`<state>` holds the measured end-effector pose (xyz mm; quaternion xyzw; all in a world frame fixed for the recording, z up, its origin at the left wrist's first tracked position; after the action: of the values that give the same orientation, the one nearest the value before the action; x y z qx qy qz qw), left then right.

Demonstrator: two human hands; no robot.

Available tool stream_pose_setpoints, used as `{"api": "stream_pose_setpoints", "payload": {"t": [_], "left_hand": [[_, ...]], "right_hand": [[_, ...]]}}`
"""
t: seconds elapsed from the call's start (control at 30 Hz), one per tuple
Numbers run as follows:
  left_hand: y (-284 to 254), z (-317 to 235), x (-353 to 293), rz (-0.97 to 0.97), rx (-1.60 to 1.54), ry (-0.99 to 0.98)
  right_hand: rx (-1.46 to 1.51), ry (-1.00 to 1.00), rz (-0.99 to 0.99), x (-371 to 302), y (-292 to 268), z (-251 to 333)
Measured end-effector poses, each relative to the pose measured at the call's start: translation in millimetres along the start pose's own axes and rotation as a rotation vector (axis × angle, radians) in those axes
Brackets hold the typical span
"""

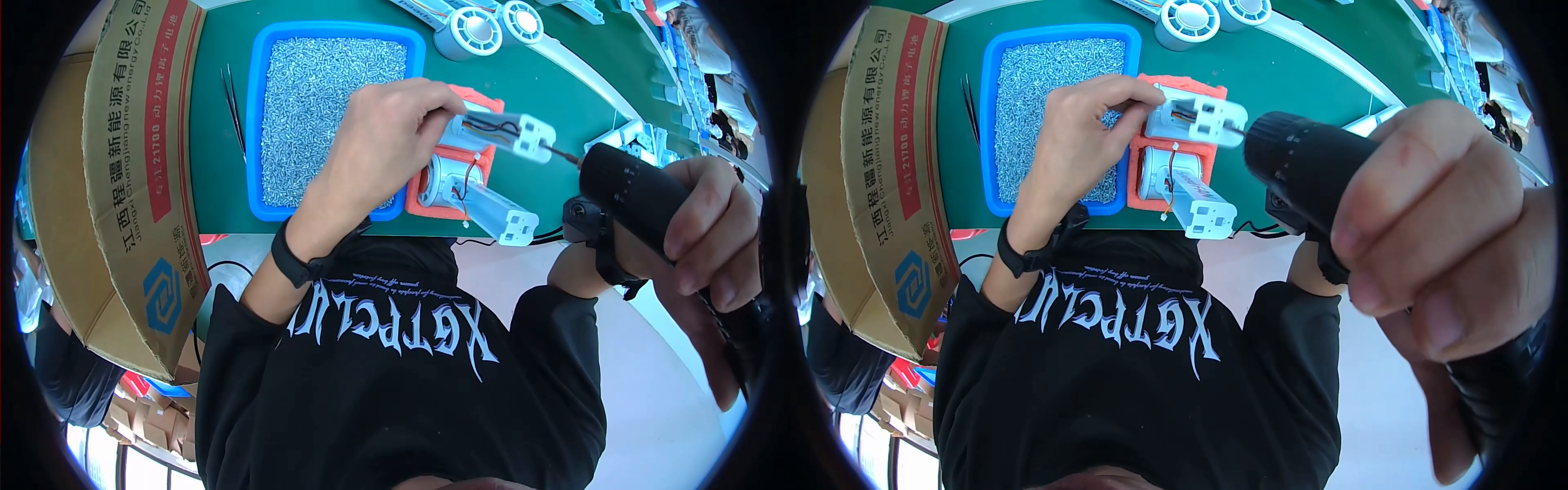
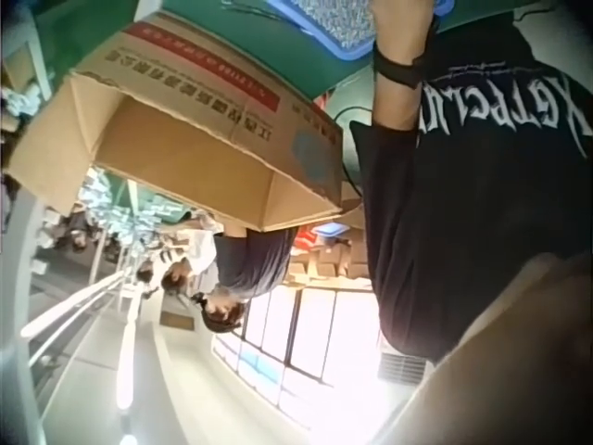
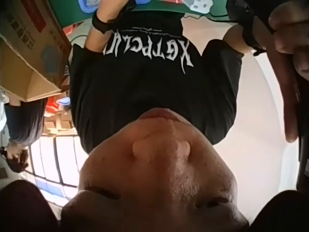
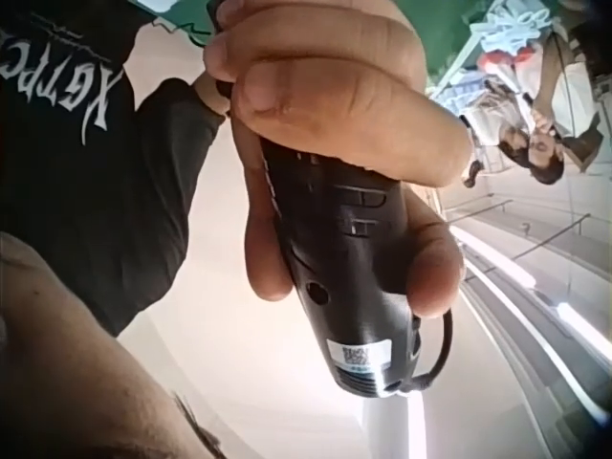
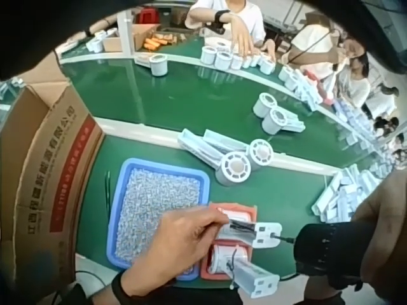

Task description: Assemble small plastic components using a handheld power screwdriver at a factory workstation.

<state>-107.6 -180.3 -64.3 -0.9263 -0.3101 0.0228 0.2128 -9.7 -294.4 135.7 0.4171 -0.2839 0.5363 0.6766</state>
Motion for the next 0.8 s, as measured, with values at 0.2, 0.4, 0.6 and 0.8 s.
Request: {"api": "stream_pose_setpoints", "payload": {"t": [0.2,0.4,0.6,0.8], "left_hand": [[9,-6,-2,-0.068,-0.152,0.030],[19,14,-4,-0.040,-0.225,-0.101],[9,1,-4,-0.039,-0.188,0.022],[8,-2,-5,-0.019,-0.212,0.079]], "right_hand": [[-0.043,0.019,-0.017,-1,-15,-3],[-0.091,0.019,-0.030,-2,-46,18],[-0.118,0.000,-0.065,-4,-52,35],[-0.086,-0.016,-0.151,-2,-58,46]]}}
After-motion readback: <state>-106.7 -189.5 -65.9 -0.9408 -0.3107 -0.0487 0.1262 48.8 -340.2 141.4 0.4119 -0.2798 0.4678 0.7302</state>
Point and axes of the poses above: each hand's wrist, its own x-axis towards the middle knuckle, its own y-axis out of the palm, z = x × y, the point moved 10 cm from there along x, towards the middle knuckle, and after that the axes turned 9 degrees about -y, right-handed, at the moved point
